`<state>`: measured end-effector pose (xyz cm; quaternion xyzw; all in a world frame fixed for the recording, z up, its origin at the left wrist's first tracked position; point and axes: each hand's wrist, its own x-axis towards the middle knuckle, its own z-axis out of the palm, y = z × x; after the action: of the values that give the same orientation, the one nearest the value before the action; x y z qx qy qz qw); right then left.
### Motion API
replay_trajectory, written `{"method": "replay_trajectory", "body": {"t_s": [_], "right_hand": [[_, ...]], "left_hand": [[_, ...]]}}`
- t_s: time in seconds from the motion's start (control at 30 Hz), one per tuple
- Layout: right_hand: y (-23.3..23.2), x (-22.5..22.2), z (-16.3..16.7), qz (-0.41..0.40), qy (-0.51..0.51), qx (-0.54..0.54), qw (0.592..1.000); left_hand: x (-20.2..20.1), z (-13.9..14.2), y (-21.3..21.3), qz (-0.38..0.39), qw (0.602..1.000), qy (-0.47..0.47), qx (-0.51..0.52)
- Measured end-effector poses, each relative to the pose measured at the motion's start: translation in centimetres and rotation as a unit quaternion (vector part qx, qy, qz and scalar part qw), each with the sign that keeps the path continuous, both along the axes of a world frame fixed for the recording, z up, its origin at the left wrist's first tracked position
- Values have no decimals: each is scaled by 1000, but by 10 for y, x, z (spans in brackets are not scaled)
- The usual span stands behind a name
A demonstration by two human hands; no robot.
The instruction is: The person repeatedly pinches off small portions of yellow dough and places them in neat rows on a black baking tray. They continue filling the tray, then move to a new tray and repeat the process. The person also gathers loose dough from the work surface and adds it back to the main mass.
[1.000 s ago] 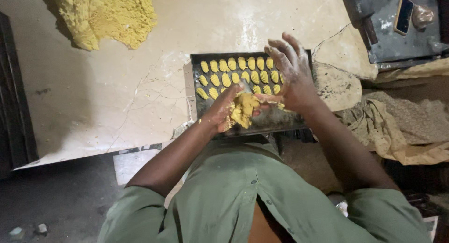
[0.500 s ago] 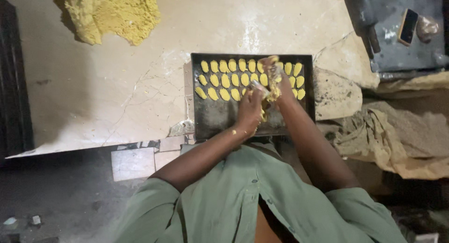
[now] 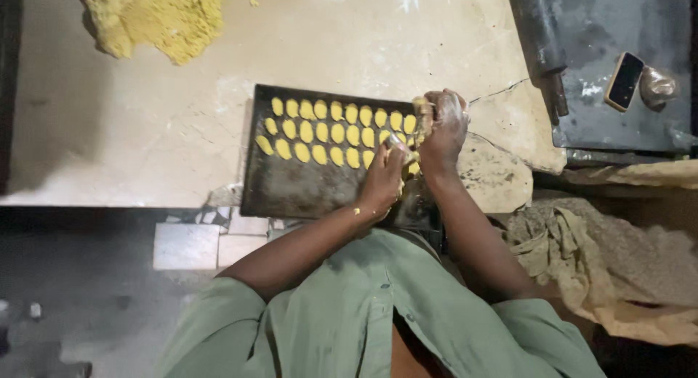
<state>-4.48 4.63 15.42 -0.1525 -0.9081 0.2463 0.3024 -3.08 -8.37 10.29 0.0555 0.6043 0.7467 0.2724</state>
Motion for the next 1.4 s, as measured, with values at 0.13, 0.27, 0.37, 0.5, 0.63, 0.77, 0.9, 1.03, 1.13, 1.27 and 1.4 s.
{"method": "replay_trajectory", "body": {"t_s": [0.13,0.27,0.37,0.5,0.63,0.77,0.9,1.03,1.13,1.27,1.4], "right_hand": [[53,19,-60,23,-72,-126,989],[86,42,-116,66,-52,-79,993],[82,41,-141,95,-31,-67,993],[33,14,-141,57,-96,-108,988],[-43,-7,-108,305,-89,-350,881],[-106,-19,-69,413,-141,-140,889],[-140,-56,-64,434,-171,-40,884],[-165,-115,-95,552,-189,104,806],[-195,-150,-124,620,-342,-16,706],[-241,-167,-143,600,-345,82,717],[-263,-170,-137,546,-330,111,762]], "left_hand": [[20,-20,17,-83,989,-121,-36],[10,-26,-18,33,973,-225,48],[5,-17,-55,115,966,-232,13],[-11,6,-75,175,961,-169,131],[-48,19,-80,240,935,-47,258],[-87,-5,-116,333,908,10,253],[-89,-42,-174,274,913,-216,209],[-66,-63,-228,155,913,-331,183],[-67,-81,-247,176,882,-377,221],[-88,-116,-249,265,817,-472,197],[-85,-125,-241,316,850,-374,193]]}}
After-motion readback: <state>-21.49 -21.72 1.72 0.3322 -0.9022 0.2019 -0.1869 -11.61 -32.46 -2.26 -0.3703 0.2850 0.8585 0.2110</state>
